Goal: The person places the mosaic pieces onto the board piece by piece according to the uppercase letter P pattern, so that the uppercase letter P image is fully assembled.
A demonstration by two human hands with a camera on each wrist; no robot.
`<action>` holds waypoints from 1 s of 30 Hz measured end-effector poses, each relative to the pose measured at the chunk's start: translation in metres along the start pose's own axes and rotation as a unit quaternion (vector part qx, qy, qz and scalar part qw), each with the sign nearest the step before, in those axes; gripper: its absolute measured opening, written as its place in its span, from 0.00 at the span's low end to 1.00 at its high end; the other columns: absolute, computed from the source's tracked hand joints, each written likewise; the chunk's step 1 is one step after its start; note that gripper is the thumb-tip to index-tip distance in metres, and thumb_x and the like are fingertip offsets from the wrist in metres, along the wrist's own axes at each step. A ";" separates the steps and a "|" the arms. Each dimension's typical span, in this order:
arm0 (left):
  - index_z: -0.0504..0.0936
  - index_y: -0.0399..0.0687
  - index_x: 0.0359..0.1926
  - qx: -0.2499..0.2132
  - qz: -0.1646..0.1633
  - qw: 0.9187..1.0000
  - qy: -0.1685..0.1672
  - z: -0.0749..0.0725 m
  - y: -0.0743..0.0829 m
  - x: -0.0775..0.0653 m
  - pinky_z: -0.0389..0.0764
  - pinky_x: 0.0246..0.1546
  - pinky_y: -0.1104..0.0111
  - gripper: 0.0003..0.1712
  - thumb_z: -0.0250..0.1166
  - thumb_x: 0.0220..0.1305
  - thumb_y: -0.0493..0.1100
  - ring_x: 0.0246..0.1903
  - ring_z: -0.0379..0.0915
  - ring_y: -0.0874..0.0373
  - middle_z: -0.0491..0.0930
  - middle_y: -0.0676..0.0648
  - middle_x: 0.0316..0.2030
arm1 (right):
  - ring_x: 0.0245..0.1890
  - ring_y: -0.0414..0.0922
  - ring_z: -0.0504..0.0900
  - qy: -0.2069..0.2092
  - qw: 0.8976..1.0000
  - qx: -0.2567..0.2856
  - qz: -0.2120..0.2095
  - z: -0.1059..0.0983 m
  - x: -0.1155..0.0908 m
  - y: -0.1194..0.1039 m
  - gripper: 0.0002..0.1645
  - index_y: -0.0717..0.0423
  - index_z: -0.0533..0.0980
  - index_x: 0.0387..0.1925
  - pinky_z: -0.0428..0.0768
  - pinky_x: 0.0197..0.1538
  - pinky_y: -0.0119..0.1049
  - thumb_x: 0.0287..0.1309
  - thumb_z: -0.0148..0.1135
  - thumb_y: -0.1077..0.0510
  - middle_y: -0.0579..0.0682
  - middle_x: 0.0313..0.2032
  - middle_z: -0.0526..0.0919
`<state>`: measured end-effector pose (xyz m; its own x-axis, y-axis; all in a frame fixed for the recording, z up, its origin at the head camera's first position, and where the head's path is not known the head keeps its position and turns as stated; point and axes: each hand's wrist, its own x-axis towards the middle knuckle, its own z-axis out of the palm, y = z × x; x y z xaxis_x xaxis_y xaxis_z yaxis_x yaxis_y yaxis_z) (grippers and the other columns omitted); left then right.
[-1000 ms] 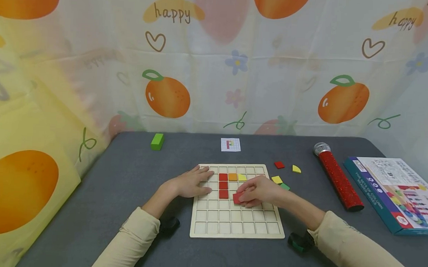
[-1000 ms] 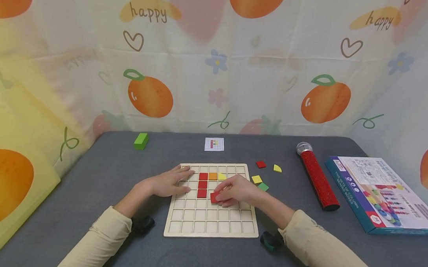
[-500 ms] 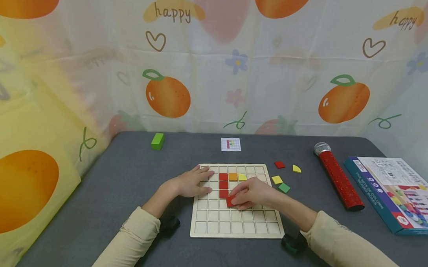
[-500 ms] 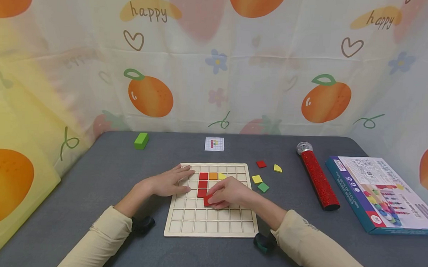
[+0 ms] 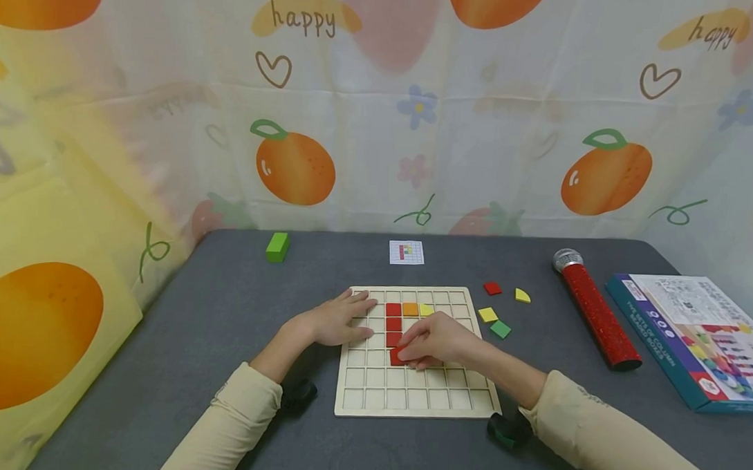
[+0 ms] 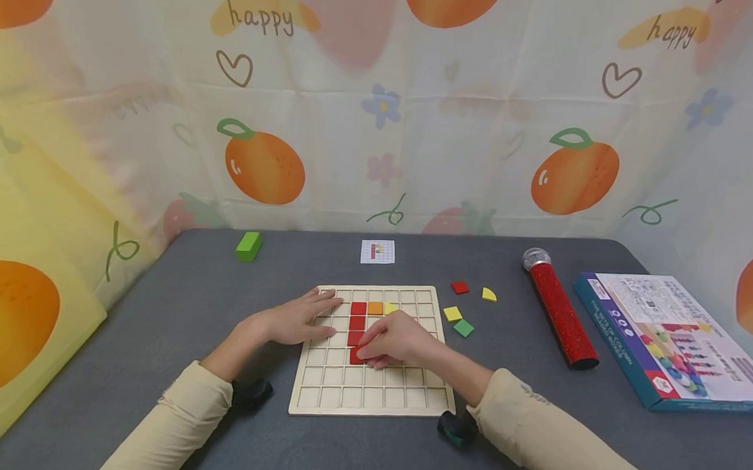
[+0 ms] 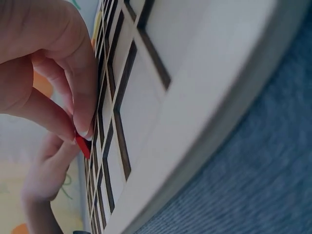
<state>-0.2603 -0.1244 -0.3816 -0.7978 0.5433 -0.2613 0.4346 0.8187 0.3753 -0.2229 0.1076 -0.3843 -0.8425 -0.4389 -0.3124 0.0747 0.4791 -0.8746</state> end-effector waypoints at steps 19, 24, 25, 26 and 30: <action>0.57 0.47 0.73 -0.001 -0.001 1.000 0.004 0.000 0.000 0.001 0.48 0.66 0.48 0.38 0.57 0.68 0.55 0.71 0.36 0.42 0.49 0.43 0.73 | 0.20 0.40 0.78 0.024 1.000 -0.014 0.004 0.006 -0.001 -0.007 0.08 0.60 0.84 0.35 0.80 0.29 0.31 0.51 0.71 0.62 0.50 0.21 0.82; 0.57 0.49 0.73 0.002 -0.008 1.000 -0.001 0.000 0.001 0.000 0.48 0.66 0.49 0.38 0.57 0.68 0.56 0.71 0.35 0.44 0.49 0.45 0.73 | 0.22 0.41 0.80 0.014 1.000 -0.003 -0.006 0.004 -0.001 -0.005 0.08 0.61 0.83 0.37 0.81 0.31 0.33 0.54 0.69 0.62 0.51 0.23 0.83; 0.57 0.49 0.73 0.002 -0.007 1.000 -0.001 0.000 0.001 0.000 0.48 0.66 0.49 0.38 0.57 0.68 0.56 0.71 0.35 0.43 0.49 0.45 0.73 | 0.22 0.42 0.80 0.011 1.000 0.001 -0.006 0.003 0.000 -0.005 0.08 0.61 0.83 0.37 0.81 0.31 0.33 0.54 0.69 0.61 0.52 0.24 0.83; 0.57 0.49 0.73 0.001 -0.007 1.000 0.000 0.000 0.001 0.000 0.48 0.66 0.49 0.38 0.57 0.68 0.56 0.71 0.36 0.43 0.49 0.45 0.73 | 0.23 0.42 0.80 0.008 1.000 0.006 -0.005 0.002 0.000 -0.004 0.09 0.61 0.83 0.37 0.81 0.32 0.33 0.55 0.68 0.61 0.52 0.24 0.83; 0.57 0.49 0.73 0.001 -0.004 1.000 0.003 0.000 0.001 0.000 0.48 0.66 0.49 0.38 0.57 0.68 0.56 0.71 0.36 0.43 0.49 0.44 0.73 | 0.27 0.44 0.82 -0.003 1.000 0.024 -0.001 -0.004 -0.001 -0.002 0.12 0.63 0.82 0.41 0.81 0.34 0.35 0.58 0.66 0.59 0.52 0.28 0.83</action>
<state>-0.2594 -0.1232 -0.3815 -0.8033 0.5360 -0.2594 0.4293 0.8232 0.3715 -0.2244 0.1096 -0.3808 -0.8390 -0.4447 -0.3135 0.0987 0.4422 -0.8915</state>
